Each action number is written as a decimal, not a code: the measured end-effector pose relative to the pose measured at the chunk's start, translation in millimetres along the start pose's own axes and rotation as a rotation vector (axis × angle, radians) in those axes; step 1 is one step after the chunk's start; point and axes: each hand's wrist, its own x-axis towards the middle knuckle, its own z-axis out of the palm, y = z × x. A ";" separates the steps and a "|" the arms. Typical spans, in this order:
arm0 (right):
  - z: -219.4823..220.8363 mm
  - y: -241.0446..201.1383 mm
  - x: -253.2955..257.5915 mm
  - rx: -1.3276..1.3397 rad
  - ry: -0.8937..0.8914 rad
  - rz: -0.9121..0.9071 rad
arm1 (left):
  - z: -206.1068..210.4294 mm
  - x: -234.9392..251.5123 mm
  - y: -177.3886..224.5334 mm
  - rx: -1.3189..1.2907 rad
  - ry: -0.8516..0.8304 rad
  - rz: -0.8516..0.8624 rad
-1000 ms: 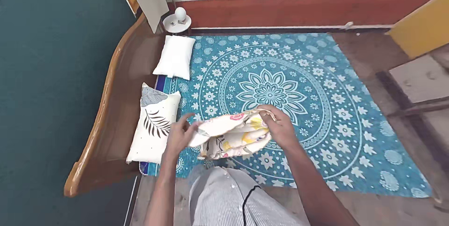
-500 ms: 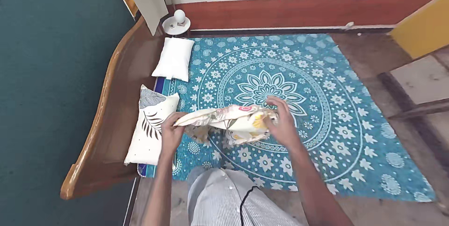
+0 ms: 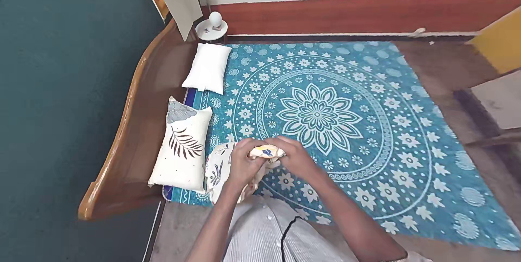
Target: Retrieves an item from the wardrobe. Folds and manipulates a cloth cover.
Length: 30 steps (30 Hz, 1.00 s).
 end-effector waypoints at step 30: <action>-156.9 -6.8 4.6 0.119 0.856 0.175 | -68.5 -8.2 -91.5 0.460 0.221 -0.175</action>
